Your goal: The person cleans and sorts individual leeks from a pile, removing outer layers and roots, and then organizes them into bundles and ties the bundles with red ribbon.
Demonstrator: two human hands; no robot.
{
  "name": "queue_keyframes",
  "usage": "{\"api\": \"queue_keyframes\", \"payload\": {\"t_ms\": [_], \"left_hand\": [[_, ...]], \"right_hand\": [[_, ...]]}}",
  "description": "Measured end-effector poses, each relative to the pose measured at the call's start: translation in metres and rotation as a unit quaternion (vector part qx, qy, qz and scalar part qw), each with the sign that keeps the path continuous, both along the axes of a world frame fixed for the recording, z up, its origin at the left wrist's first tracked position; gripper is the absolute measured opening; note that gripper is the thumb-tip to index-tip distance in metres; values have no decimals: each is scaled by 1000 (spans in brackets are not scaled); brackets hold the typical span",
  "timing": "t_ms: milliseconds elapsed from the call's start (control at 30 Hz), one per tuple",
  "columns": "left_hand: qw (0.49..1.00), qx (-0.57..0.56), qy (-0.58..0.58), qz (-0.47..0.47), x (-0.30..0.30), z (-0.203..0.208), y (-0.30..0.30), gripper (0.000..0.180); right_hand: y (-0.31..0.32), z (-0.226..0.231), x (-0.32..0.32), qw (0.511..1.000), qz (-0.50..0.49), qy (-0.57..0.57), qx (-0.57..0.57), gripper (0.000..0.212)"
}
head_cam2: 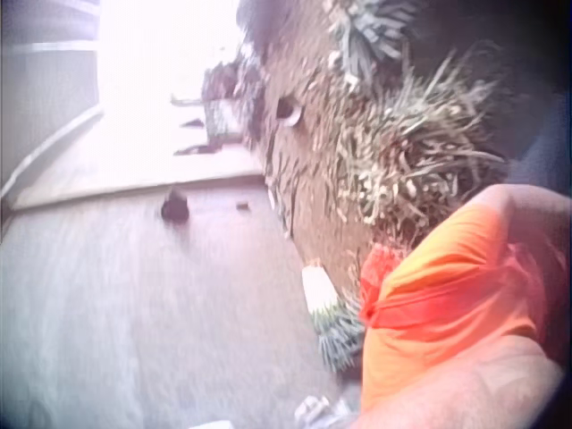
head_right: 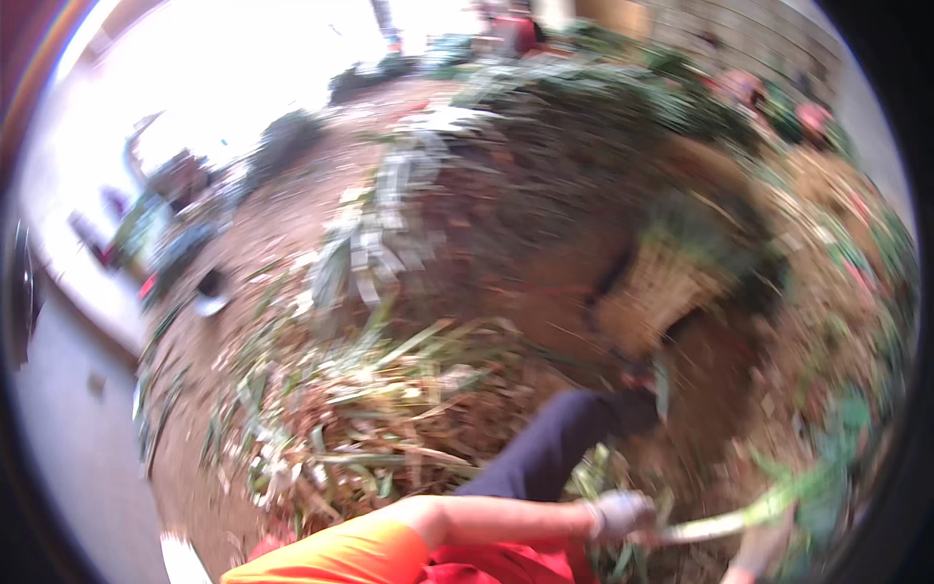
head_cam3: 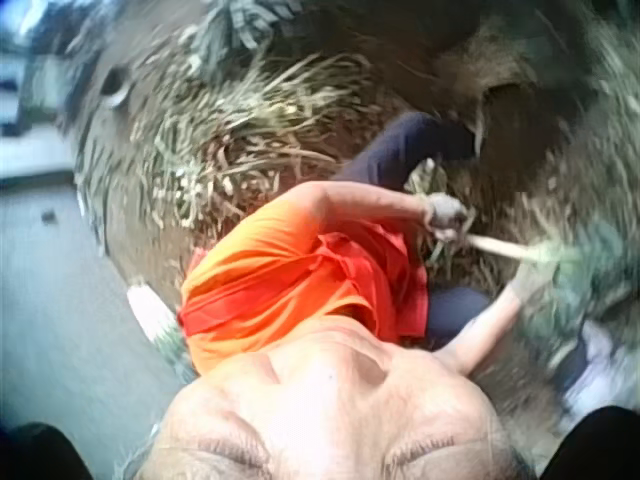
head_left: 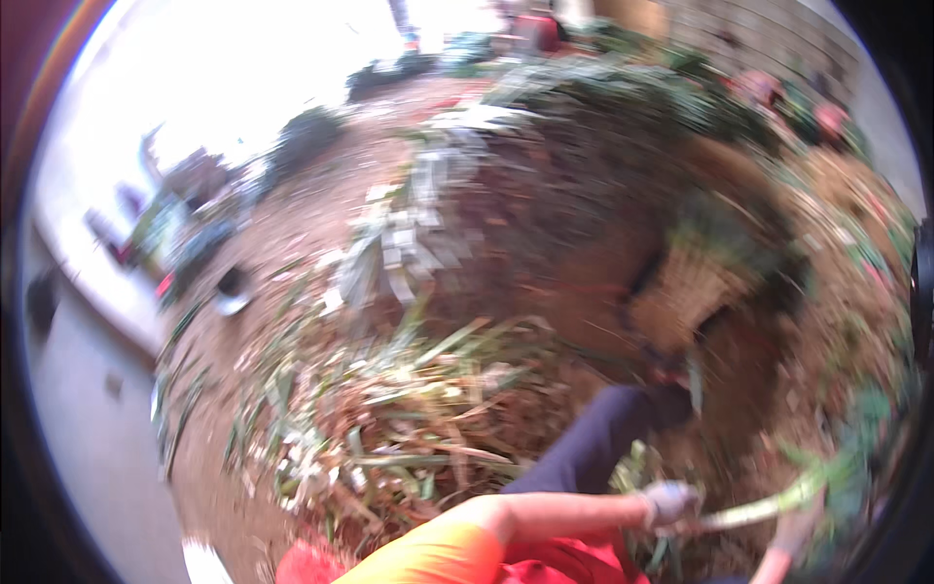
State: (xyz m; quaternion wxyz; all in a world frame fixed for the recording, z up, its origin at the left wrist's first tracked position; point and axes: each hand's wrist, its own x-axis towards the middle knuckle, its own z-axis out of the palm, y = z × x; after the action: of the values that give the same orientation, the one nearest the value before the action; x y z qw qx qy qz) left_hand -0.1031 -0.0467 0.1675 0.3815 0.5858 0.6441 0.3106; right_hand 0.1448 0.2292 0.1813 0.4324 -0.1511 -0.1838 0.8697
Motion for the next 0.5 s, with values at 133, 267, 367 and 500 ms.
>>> {"api": "queue_keyframes", "payload": {"t_ms": [133, 267, 367, 500], "left_hand": [[993, 112, 3, 38, -20, -34, 14, 37], [973, 62, -209, 73, 10, -11, 71, 27], [960, 52, -273, 37, 62, 18, 106, 30], [899, 15, -437, 13, 121, 55, 136, 31]], "right_hand": [[-33, 13, -52, 996, 58, 7, 66, 37], [-49, 55, -57, 993, -61, -64, 75, 34], [-64, 66, -16, 992, -93, -57, 71, 33], [-79, 73, 10, 979, -156, -79, 101, 34]]}}
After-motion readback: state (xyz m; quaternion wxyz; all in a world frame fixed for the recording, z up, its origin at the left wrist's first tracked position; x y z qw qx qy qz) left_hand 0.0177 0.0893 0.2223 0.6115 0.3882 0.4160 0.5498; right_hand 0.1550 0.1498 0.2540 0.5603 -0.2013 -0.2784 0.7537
